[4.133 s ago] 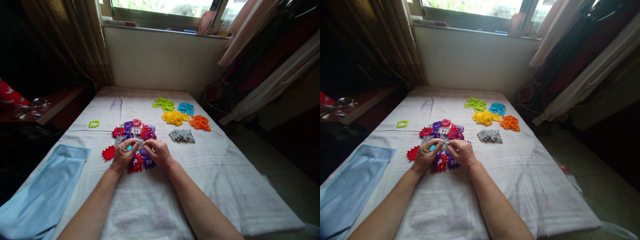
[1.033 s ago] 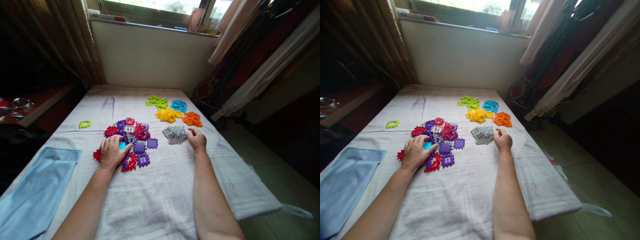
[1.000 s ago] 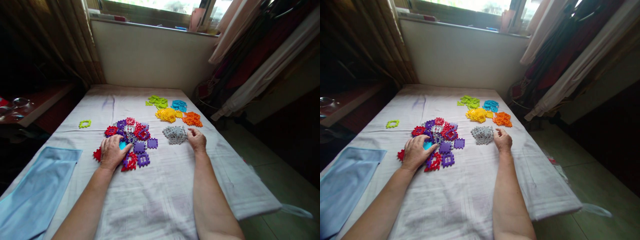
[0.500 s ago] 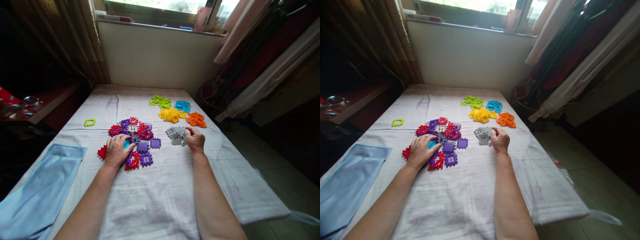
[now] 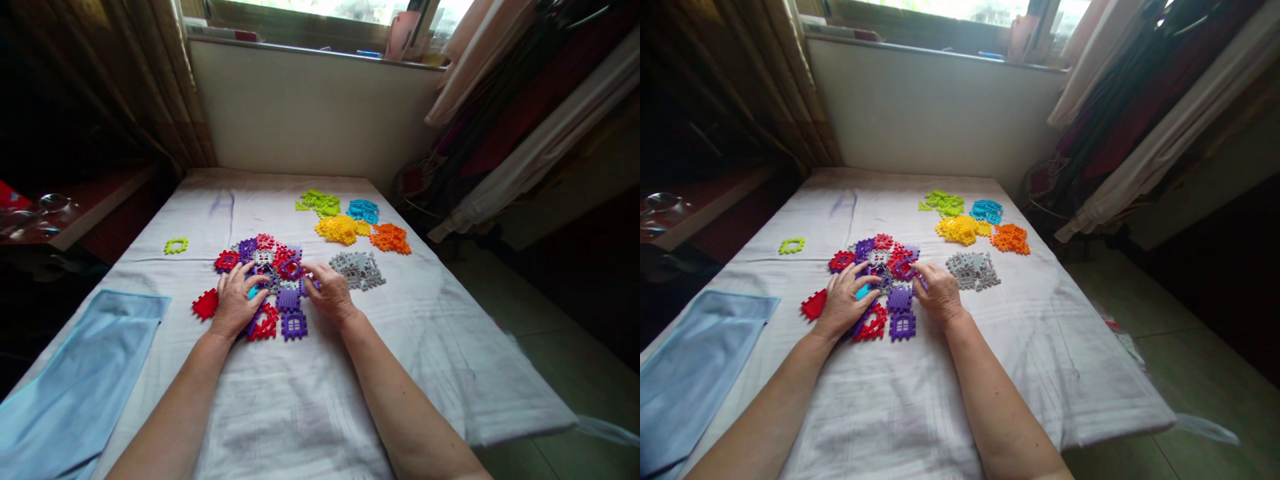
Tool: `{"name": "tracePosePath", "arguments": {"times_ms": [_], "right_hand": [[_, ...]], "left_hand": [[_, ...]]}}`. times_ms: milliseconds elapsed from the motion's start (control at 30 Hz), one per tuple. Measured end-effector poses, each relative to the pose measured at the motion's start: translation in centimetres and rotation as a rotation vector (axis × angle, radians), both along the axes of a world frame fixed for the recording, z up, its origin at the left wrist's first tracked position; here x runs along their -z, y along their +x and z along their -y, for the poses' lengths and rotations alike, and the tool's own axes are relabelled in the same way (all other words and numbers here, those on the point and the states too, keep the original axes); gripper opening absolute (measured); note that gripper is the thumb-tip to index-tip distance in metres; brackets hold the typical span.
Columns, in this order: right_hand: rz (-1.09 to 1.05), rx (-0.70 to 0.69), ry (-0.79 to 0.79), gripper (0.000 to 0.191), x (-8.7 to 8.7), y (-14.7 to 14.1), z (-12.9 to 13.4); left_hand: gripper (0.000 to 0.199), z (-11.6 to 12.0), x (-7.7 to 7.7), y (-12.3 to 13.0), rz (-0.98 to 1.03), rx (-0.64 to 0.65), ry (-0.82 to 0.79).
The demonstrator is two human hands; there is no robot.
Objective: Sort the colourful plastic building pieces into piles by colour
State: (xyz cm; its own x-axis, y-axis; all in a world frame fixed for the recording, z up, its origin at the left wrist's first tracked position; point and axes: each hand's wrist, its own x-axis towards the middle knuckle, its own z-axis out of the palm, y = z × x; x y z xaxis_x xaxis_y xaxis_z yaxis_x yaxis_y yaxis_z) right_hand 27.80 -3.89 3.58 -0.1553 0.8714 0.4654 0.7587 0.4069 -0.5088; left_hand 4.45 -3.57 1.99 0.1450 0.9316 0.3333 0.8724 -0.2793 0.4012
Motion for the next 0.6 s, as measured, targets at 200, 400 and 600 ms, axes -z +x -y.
{"name": "tracePosePath", "arguments": {"times_ms": [200, 400, 600], "right_hand": [[0.064, -0.047, -0.065, 0.033, 0.1, -1.8, 0.0], [-0.002, -0.095, -0.062, 0.021, 0.3, -2.5, 0.1], [-0.067, -0.107, -0.069, 0.013, 0.0, -3.6, 0.2]], "left_hand": [[0.019, 0.1, -0.4, 0.2, -0.002, 0.079, 0.038], [0.02, 0.2, -0.8, 0.3, -0.025, 0.122, 0.059], [0.023, 0.2, -0.8, 0.3, -0.019, 0.166, 0.073]]}}
